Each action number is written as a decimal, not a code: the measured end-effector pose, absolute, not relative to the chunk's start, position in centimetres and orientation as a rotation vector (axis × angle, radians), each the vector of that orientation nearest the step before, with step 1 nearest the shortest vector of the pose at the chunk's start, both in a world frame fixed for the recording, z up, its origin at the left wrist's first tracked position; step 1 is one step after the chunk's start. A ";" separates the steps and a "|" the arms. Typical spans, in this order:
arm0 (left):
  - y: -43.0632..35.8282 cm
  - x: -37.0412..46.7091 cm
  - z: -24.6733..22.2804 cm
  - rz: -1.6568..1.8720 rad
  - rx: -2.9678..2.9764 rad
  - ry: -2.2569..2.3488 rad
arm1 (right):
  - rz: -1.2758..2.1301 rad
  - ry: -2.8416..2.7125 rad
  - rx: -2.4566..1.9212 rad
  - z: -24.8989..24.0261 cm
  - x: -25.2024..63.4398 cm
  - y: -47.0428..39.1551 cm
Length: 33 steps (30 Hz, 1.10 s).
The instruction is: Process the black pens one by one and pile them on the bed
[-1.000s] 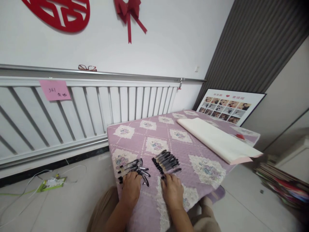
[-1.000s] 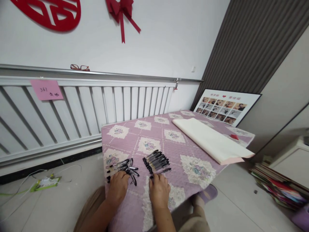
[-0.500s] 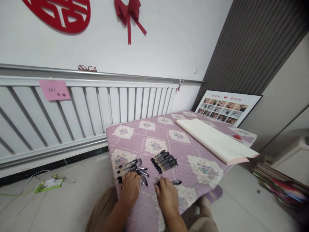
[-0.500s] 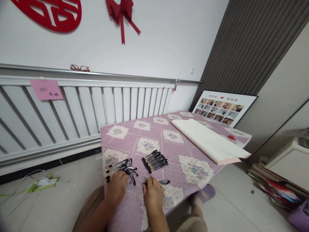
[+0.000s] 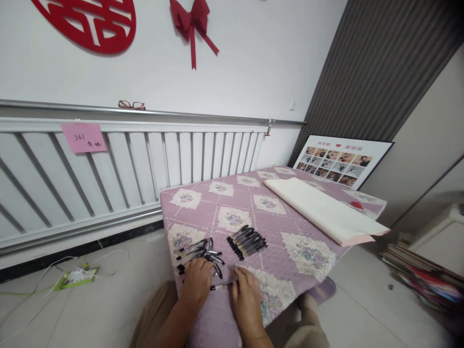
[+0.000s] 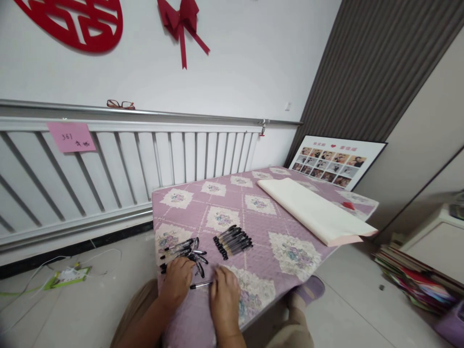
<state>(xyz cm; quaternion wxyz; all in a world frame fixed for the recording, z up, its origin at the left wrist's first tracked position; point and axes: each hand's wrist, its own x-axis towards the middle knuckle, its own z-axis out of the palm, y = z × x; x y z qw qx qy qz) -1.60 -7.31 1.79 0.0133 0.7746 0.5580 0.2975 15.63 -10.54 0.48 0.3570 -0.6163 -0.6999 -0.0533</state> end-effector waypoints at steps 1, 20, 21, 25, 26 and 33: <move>-7.3 -1.6 1.8 0.934 2.424 1.729 | -0.171 -1.757 -1.662 0.4 16.1 -10.5; -8.3 -1.1 3.3 0.646 2.668 1.366 | 0.149 -1.935 -1.572 1.9 16.4 -11.4; -8.2 -1.1 3.3 0.610 2.684 1.360 | 0.176 -1.937 -1.548 2.0 16.3 -11.4; -8.0 -1.2 3.0 0.514 2.734 1.331 | 0.266 -1.938 -1.491 2.1 16.0 -11.2; -8.0 -1.2 3.0 0.505 2.740 1.324 | 0.277 -1.934 -1.487 2.1 16.0 -11.2; -8.0 -1.1 3.0 0.505 2.734 1.340 | 0.265 -1.922 -1.452 1.8 16.1 -10.9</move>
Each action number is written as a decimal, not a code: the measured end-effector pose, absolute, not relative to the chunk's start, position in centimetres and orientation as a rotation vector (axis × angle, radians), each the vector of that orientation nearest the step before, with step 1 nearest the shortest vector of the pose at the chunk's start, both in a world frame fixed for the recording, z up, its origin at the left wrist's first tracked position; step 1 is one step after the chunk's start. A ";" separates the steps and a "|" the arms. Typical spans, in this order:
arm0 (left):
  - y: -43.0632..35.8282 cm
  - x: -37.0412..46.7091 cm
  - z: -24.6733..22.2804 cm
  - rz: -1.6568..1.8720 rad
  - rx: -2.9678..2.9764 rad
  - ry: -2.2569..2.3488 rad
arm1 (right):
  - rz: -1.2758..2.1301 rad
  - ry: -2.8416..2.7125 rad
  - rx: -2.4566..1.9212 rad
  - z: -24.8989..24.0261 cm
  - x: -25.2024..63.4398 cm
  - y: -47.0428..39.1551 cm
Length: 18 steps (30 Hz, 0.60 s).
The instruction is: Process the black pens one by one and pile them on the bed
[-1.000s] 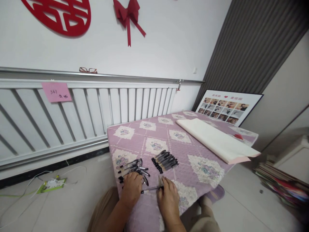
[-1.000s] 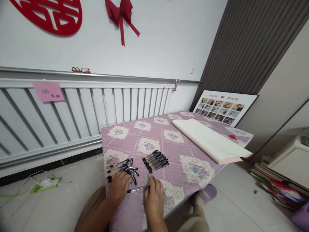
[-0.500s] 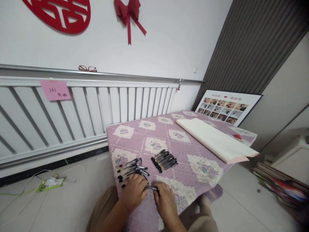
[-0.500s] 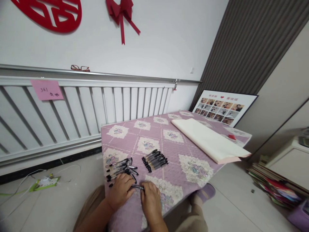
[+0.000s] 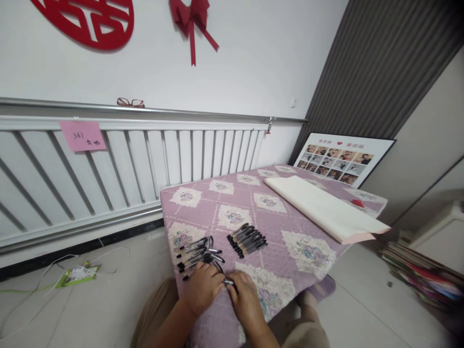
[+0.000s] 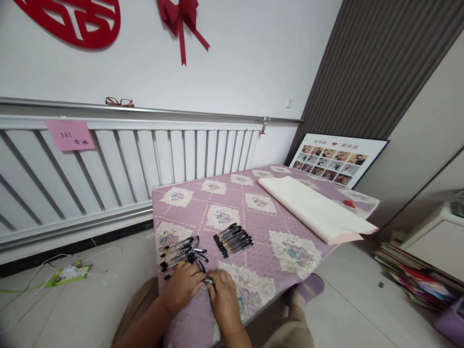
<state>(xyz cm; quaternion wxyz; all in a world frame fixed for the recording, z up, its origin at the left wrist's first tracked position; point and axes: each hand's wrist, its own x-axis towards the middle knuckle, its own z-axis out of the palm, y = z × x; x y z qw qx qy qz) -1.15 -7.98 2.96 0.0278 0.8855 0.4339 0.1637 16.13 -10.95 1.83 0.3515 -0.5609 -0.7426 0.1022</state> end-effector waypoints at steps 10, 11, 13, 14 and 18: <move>-8.1 -1.3 3.4 0.571 2.640 1.471 | 0.145 -1.652 -1.493 -0.3 17.3 -9.9; -8.1 -1.3 3.4 0.590 2.630 1.476 | 0.136 -1.629 -1.500 -0.5 17.4 -9.7; -8.1 -1.3 3.3 0.623 2.613 1.476 | 0.125 -1.619 -1.507 -0.8 17.5 -9.3; -8.1 -1.3 3.3 0.637 2.607 1.477 | 0.114 -1.626 -1.507 -0.9 17.5 -9.2; -8.1 -1.2 3.3 0.643 2.594 1.486 | 0.041 -1.647 -1.496 -0.6 17.4 -9.4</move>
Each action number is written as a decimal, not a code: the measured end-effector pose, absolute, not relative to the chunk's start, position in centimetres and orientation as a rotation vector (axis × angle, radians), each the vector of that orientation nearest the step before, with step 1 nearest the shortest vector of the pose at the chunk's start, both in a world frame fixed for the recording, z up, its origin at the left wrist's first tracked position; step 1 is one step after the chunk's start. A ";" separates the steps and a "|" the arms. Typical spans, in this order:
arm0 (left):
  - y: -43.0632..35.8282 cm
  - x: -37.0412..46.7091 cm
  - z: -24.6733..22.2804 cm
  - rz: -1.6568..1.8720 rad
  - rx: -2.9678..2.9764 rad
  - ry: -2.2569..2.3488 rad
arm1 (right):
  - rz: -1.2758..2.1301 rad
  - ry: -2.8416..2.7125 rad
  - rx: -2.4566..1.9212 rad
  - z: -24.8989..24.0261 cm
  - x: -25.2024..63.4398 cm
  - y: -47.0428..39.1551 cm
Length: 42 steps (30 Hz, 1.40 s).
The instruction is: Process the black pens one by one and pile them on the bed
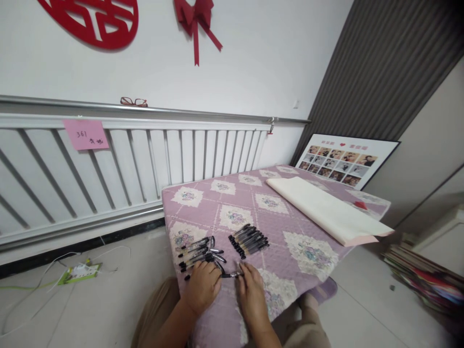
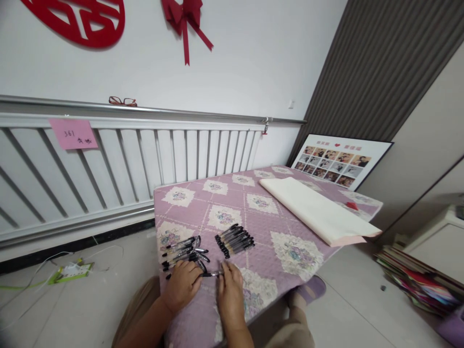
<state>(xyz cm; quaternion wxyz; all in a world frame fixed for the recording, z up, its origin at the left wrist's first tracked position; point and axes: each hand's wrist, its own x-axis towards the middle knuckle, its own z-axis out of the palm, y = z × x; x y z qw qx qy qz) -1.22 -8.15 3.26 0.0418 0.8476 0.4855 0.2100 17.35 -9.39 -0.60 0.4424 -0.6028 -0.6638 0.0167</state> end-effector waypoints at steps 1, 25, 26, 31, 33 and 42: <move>-8.2 -1.2 3.3 0.636 2.596 1.484 | 0.038 -1.657 -1.488 -0.4 17.3 -9.6; -8.3 -1.2 3.4 0.531 2.685 1.367 | 0.261 -1.817 -1.413 1.8 17.2 -10.7; -8.3 -1.2 3.4 0.536 2.682 1.369 | 0.276 -1.813 -1.406 1.9 17.2 -10.7; -8.2 -1.2 3.3 0.543 2.668 1.379 | 0.343 -1.776 -1.380 1.7 17.4 -10.7; -8.2 -1.2 3.3 0.539 2.666 1.382 | 0.356 -1.755 -1.383 1.5 17.4 -10.6; -8.2 -1.2 3.1 0.554 2.666 1.397 | 0.347 -1.780 -1.452 1.4 17.2 -10.6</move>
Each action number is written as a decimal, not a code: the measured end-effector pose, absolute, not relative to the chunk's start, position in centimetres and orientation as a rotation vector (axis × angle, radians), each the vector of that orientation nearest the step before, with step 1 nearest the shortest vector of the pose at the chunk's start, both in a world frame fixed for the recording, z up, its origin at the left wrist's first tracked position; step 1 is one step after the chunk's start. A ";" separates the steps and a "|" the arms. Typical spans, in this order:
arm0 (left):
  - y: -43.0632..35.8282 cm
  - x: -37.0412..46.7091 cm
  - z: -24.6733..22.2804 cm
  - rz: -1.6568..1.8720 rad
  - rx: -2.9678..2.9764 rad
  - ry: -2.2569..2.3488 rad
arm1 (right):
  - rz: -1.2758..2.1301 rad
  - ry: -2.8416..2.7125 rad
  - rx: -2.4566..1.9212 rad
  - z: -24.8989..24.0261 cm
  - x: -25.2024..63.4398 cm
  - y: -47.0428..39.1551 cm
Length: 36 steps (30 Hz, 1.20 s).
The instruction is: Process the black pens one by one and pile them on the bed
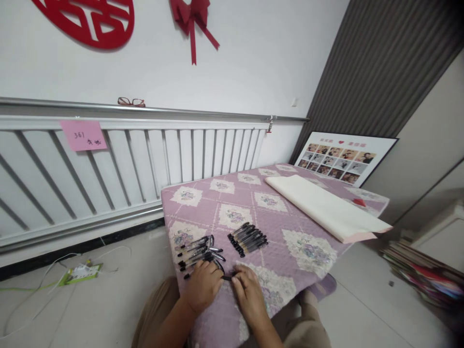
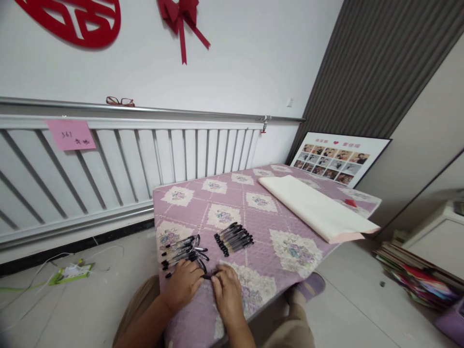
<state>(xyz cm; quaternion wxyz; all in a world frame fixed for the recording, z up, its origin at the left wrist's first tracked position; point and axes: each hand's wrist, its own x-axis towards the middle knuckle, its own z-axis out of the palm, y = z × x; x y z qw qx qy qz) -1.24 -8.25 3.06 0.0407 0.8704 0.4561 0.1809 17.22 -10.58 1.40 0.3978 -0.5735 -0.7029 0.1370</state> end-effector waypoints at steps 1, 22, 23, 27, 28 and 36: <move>-8.2 -1.2 3.0 0.561 2.662 1.401 | 0.350 -1.774 -1.444 1.4 17.3 -10.6; -8.2 -1.2 2.5 0.795 2.516 1.643 | 0.326 -1.630 -1.510 0.5 17.5 -10.1; -8.2 -1.3 2.4 0.811 2.509 1.665 | 0.305 -1.662 -1.506 0.5 17.3 -10.1; -8.7 -1.6 2.3 0.817 2.489 1.707 | 0.217 -1.703 -1.540 0.4 17.3 -10.1; -8.9 -1.7 2.3 0.789 2.488 1.712 | 0.201 -1.720 -1.551 0.3 17.3 -10.1; -10.1 -2.9 1.8 0.590 2.416 1.750 | 0.218 -1.897 -1.601 0.9 18.0 -10.1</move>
